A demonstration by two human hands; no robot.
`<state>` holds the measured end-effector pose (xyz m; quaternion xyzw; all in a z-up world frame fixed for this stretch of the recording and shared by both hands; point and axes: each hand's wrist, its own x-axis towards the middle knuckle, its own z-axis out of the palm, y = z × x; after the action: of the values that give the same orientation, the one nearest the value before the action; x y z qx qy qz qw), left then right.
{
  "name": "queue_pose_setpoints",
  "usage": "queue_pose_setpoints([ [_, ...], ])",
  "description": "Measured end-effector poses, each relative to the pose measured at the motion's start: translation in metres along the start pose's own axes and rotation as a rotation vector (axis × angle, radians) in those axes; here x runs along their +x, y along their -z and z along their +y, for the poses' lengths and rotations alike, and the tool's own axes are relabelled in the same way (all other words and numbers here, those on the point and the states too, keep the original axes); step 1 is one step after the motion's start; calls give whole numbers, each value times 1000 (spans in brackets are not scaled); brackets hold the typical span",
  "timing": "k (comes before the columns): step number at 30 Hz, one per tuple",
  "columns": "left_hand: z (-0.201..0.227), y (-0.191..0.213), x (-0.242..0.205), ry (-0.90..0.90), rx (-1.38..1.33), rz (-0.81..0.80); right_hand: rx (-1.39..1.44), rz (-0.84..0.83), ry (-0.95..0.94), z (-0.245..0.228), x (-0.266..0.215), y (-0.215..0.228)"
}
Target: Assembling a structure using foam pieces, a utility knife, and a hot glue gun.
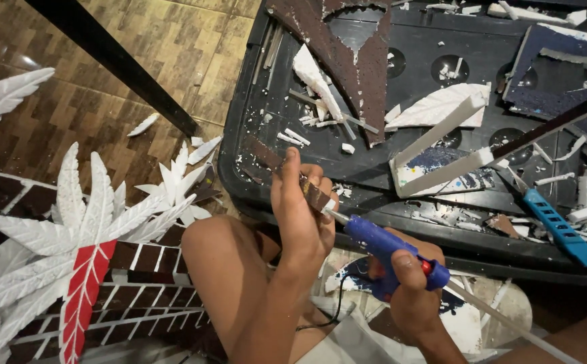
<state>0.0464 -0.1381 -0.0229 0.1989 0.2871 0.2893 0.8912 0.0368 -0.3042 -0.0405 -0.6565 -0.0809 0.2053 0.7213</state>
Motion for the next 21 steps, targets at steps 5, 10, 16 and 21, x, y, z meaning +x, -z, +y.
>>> queue_pose_setpoints([
  [5,0,3,1,39,1,10,-37,41,13,6,0,2],
  [10,-2,7,3,43,-18,-33,-105,121,-9,7,1,5],
  [16,-2,6,5,35,-15,-6,-54,5,27,-20,-2,-6],
  [21,0,4,1,13,-24,-29,19,15,-28,-15,-4,-5],
])
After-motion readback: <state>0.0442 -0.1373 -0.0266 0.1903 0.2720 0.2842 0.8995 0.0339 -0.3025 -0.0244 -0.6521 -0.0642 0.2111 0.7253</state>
